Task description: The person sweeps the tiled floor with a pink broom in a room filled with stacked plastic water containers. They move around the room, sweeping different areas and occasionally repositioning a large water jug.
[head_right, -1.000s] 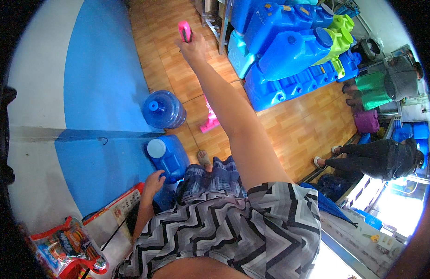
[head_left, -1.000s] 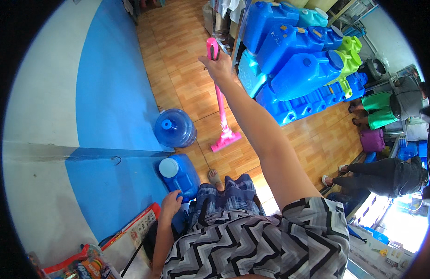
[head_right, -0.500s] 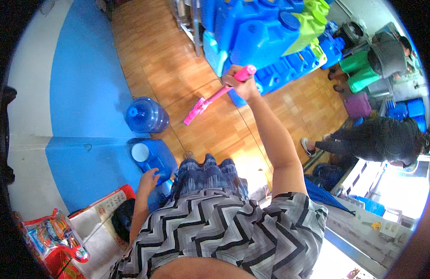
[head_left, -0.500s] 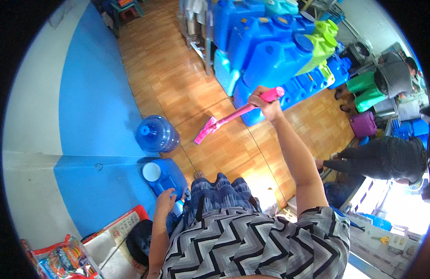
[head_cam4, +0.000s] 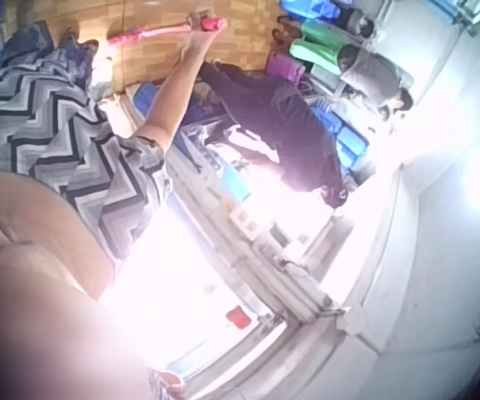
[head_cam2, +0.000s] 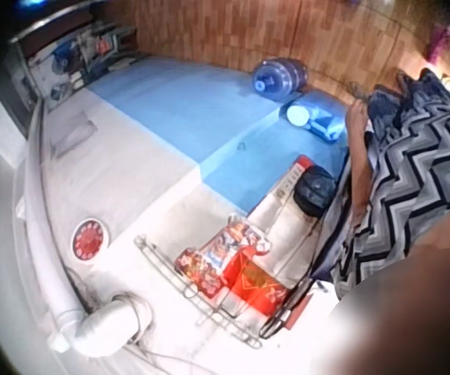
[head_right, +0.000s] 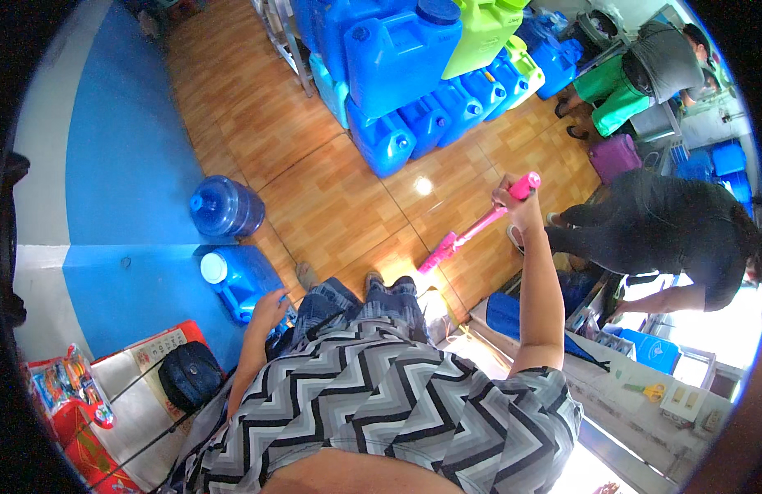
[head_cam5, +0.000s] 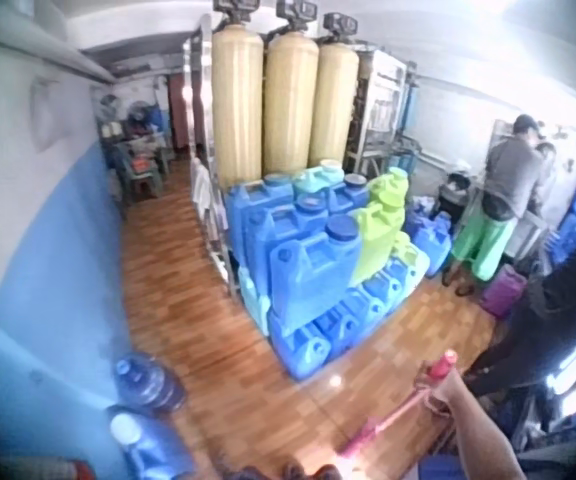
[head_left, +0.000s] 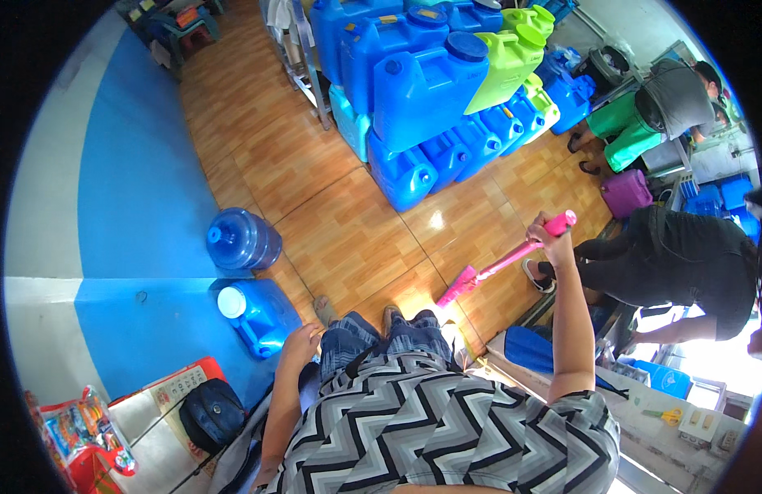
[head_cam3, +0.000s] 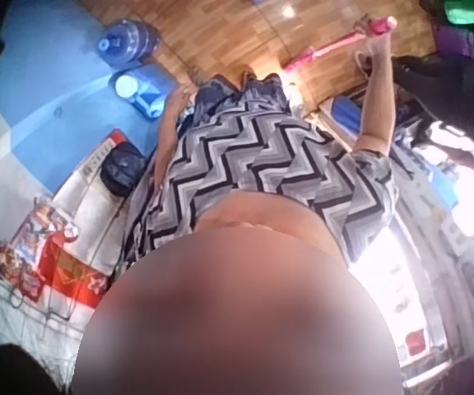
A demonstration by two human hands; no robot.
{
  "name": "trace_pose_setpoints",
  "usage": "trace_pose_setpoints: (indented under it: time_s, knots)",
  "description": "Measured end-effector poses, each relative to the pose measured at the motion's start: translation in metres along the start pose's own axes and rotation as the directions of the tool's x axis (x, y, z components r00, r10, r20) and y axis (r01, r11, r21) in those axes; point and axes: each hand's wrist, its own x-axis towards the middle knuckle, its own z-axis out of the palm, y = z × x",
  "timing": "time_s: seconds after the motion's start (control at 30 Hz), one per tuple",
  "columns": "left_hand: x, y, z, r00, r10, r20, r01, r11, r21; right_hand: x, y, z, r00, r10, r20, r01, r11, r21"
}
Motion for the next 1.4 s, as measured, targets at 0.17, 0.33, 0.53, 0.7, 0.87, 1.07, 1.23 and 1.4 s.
trace_pose_setpoints:
  time_s: [0.17,0.33,0.53,0.7,0.87,1.07,1.23,1.4]
  knots:
    - [-0.016,-0.012,-0.008,0.994,-0.079,-0.070,0.081,0.996,0.023,0.054,0.017,0.024,0.981,0.114,0.158,-0.129,0.988,0.088]
    - [-0.024,-0.051,-0.016,0.977,-0.205,-0.054,0.200,0.976,-0.089,0.118,0.080,0.093,0.934,0.333,0.132,-0.328,0.943,-0.059]
    - [-0.005,-0.086,-0.046,0.968,-0.248,-0.047,0.239,0.959,-0.155,0.183,0.130,0.292,0.921,0.360,0.151,-0.307,0.907,-0.287]
    - [0.022,-0.110,-0.091,0.956,-0.262,-0.134,0.240,0.957,-0.161,0.261,0.003,0.450,0.956,0.085,0.281,-0.043,0.987,-0.154]
    - [0.042,-0.141,-0.131,0.917,-0.323,-0.234,0.275,0.937,-0.215,0.346,-0.131,0.523,0.890,-0.174,0.422,0.184,0.983,0.017]
    - [0.036,-0.146,-0.146,0.857,-0.445,-0.260,0.388,0.889,-0.243,0.394,-0.192,0.552,0.853,-0.320,0.411,0.240,0.942,0.236]
    - [0.041,-0.105,-0.126,0.785,-0.557,-0.271,0.460,0.818,-0.346,0.397,-0.182,0.552,0.791,-0.347,0.503,0.215,0.928,0.303]
    - [0.073,-0.021,-0.070,0.612,-0.739,-0.281,0.529,0.647,-0.549,0.374,-0.168,0.537,0.098,-0.298,0.949,0.145,0.948,0.283]
